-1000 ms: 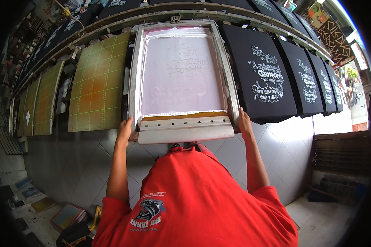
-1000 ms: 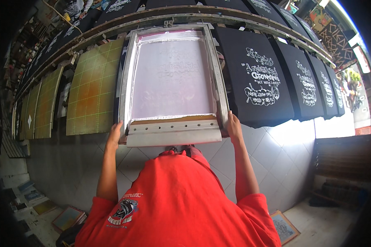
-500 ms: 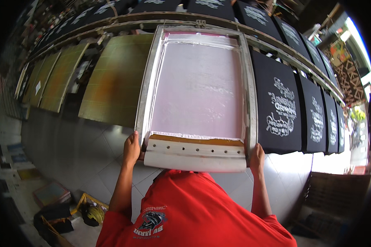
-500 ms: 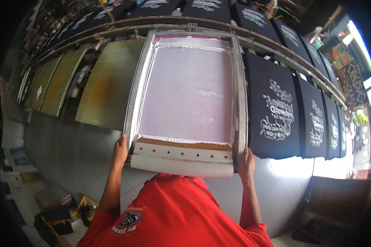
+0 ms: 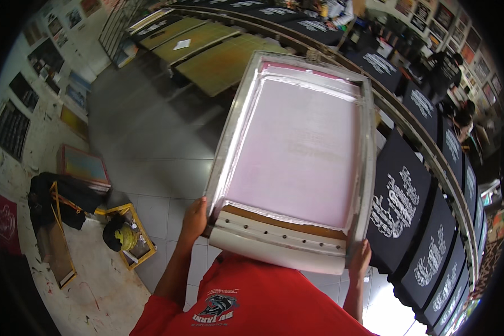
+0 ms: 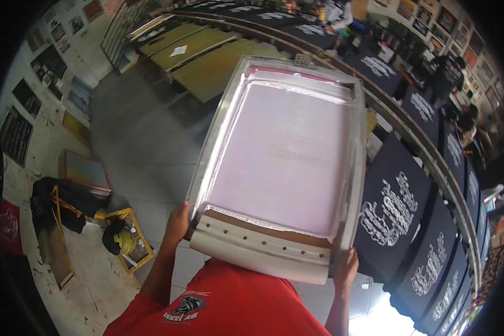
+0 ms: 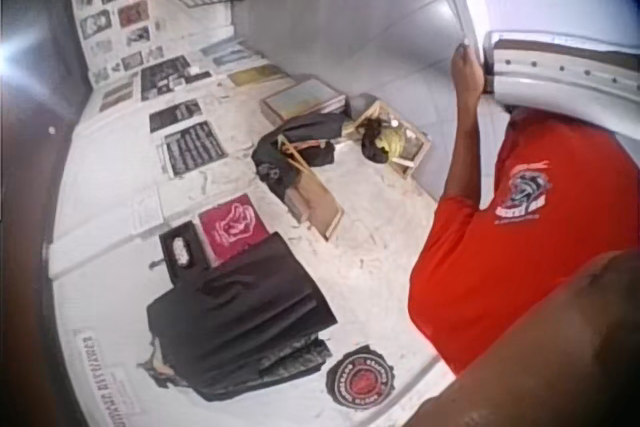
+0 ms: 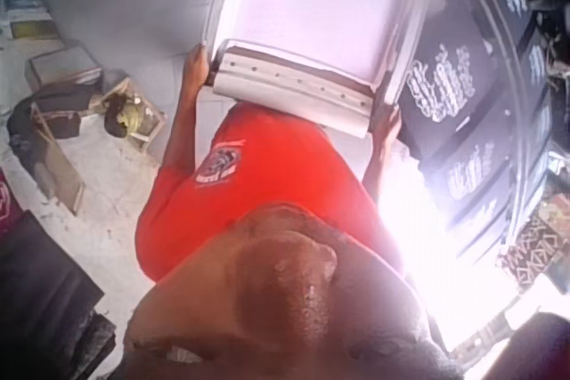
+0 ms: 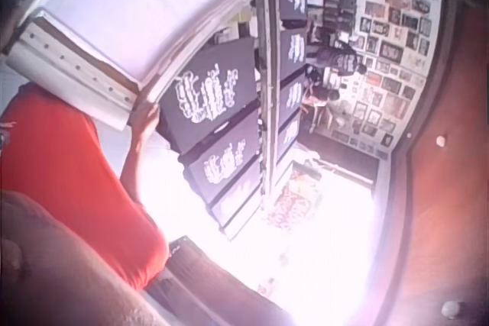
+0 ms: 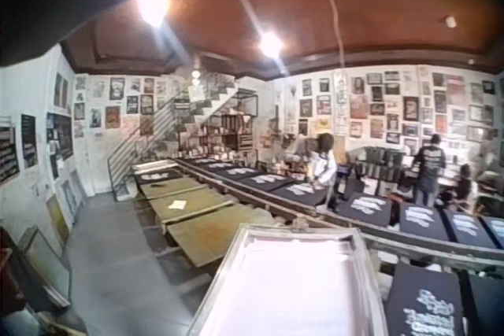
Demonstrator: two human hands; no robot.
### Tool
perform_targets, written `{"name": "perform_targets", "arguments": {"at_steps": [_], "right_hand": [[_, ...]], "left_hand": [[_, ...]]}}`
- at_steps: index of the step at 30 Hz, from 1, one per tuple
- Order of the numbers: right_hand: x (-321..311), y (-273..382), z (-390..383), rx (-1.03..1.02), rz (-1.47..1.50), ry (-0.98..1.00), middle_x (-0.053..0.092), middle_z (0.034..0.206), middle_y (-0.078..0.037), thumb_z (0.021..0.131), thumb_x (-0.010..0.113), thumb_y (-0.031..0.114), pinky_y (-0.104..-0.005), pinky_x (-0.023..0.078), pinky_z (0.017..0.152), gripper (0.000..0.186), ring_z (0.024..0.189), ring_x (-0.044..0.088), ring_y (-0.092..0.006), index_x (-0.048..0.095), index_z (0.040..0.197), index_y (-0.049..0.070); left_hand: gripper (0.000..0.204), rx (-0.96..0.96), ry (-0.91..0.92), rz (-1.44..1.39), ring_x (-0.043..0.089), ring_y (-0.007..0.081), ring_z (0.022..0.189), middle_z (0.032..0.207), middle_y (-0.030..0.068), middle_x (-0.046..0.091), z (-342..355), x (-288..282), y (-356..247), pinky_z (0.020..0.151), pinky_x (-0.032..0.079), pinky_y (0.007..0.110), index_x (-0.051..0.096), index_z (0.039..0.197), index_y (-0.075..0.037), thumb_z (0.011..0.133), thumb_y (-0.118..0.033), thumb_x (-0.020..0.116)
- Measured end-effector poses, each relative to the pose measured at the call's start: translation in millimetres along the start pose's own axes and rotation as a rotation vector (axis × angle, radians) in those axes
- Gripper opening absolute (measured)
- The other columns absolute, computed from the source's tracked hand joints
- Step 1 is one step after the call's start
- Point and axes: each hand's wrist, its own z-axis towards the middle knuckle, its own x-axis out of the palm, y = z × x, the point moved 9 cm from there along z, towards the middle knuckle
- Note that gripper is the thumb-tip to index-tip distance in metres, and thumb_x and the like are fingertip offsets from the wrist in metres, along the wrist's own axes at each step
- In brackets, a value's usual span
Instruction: The person applies ink to a garment using a screen printing frame and a squeegee, then moves the frame to the next station and handles items near a gas cylinder.
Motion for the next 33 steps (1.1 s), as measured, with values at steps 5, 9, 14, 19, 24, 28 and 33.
{"name": "perform_targets", "arguments": {"at_steps": [5,9,14,19,24,28,33], "right_hand": [[149.5,87.2,-2.6,-0.141,-0.114,0.137,0.058,0.074,-0.017,0.100,0.032,0.051,-0.0407,0.044,0.069,0.060,0.071,0.056,-0.0266,0.057,0.090,-0.003],[255.5,144.9,6.4,-0.229,-0.210,0.237,0.057,0.074,-0.022,0.101,0.031,0.046,-0.0442,0.043,0.069,0.056,0.070,0.055,-0.0369,0.055,0.089,-0.003],[389.5,214.7,38.0,-0.300,-0.233,0.364,0.054,0.075,-0.024,0.102,0.032,0.043,-0.0457,0.042,0.068,0.053,0.070,0.053,-0.0406,0.053,0.088,-0.003],[526.9,269.7,91.6,-0.320,-0.229,0.416,0.054,0.076,-0.025,0.102,0.031,0.041,-0.0465,0.042,0.068,0.051,0.072,0.053,-0.0427,0.053,0.088,-0.003],[640.3,345.7,141.3,-0.316,-0.187,0.450,0.055,0.078,-0.027,0.102,0.031,0.041,-0.0471,0.042,0.069,0.052,0.075,0.054,-0.0450,0.053,0.090,-0.003],[712.9,394.8,181.7,-0.351,-0.259,0.394,0.055,0.078,-0.027,0.102,0.031,0.040,-0.0471,0.042,0.069,0.052,0.075,0.054,-0.0453,0.053,0.089,-0.004],[802.3,430.7,216.5,-0.283,-0.231,0.327,0.054,0.075,-0.027,0.102,0.031,0.038,-0.0481,0.041,0.067,0.050,0.072,0.053,-0.0449,0.053,0.088,-0.005]], "left_hand": [[0.045,-0.365,-0.094,-0.123,0.056,0.0383,0.076,0.082,0.0244,0.060,12.1,-120.0,68.3,0.074,0.043,0.043,0.054,0.087,0.009,0.102,-0.029,0.036],[0.045,-0.489,-0.176,-0.022,0.053,0.0322,0.070,0.077,0.0211,0.058,19.7,-186.8,135.3,0.070,0.041,0.044,0.056,0.087,0.008,0.102,-0.030,0.036],[0.048,-0.545,-0.297,0.010,0.046,0.0269,0.064,0.067,0.0153,0.051,76.1,-238.6,207.3,0.064,0.039,0.041,0.054,0.080,0.006,0.101,-0.033,0.035],[0.048,-0.553,-0.365,0.056,0.045,0.0237,0.063,0.065,0.0130,0.049,182.5,-279.7,272.0,0.063,0.039,0.040,0.053,0.080,0.006,0.102,-0.033,0.035],[0.050,-0.657,-0.286,0.005,0.047,0.0250,0.063,0.067,0.0144,0.051,295.5,-317.1,354.6,0.064,0.039,0.042,0.053,0.080,0.007,0.102,-0.034,0.034],[0.050,-0.624,-0.269,0.028,0.051,0.0262,0.066,0.070,0.0167,0.055,396.6,-339.1,383.1,0.067,0.041,0.042,0.055,0.081,0.007,0.101,-0.034,0.034],[0.048,-0.574,-0.266,-0.123,0.056,0.0296,0.072,0.077,0.0205,0.061,510.2,-352.8,463.8,0.073,0.044,0.042,0.058,0.086,0.008,0.101,-0.032,0.036]]}}
